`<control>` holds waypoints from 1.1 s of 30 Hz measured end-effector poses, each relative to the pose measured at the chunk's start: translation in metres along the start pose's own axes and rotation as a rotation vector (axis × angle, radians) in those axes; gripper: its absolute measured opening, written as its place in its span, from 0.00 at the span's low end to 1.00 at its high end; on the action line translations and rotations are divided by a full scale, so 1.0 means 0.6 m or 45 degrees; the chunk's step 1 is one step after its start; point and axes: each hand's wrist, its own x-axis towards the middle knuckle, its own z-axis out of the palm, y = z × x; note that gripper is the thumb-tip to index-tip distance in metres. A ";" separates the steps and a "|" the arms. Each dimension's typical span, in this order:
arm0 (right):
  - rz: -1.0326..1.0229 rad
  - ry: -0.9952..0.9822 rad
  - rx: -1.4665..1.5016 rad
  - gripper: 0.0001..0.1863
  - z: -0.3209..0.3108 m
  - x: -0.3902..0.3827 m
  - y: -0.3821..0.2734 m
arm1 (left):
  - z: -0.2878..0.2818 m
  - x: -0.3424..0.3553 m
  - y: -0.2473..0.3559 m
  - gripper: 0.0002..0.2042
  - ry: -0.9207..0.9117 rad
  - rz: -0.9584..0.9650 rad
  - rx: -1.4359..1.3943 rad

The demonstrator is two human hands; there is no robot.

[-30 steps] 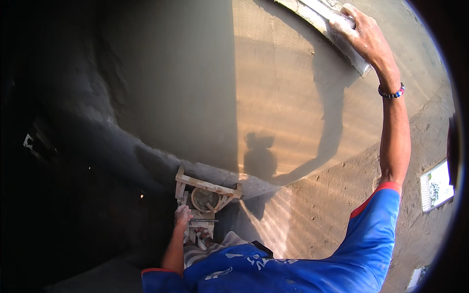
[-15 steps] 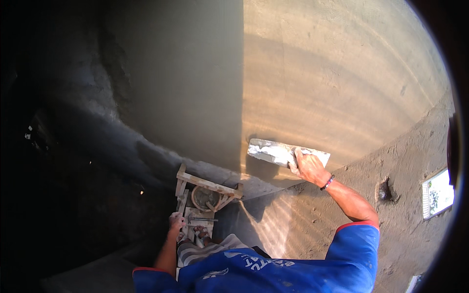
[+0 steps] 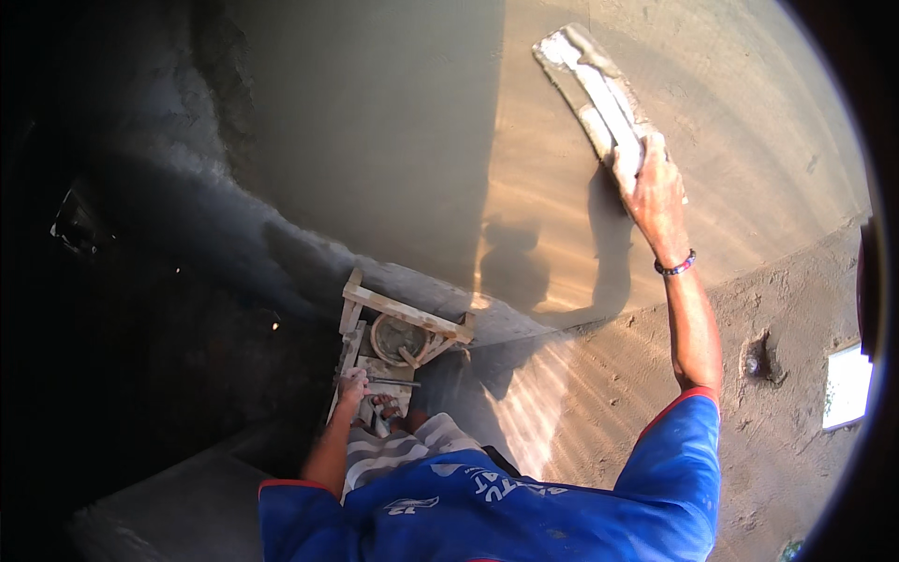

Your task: The person applies plaster to an unfinished concrete wall using a trowel and a hawk. They take plaster from a bucket on a wooden scaffolding and smooth it across the wall surface in multiple overlapping strokes.

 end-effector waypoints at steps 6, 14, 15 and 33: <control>-0.207 -0.749 0.050 0.14 0.242 -0.230 -0.104 | -0.003 0.003 -0.011 0.16 0.036 -0.018 -0.047; -0.151 0.067 0.329 0.16 -0.060 0.054 -0.135 | -0.071 -0.045 -0.013 0.15 0.134 -0.073 -0.233; 0.113 0.064 0.269 0.18 -0.106 0.122 -0.138 | -0.083 -0.051 -0.022 0.15 0.159 -0.093 -0.245; -0.709 -0.567 0.075 0.14 0.046 0.072 -0.249 | -0.101 -0.092 -0.017 0.14 0.226 -0.024 -0.328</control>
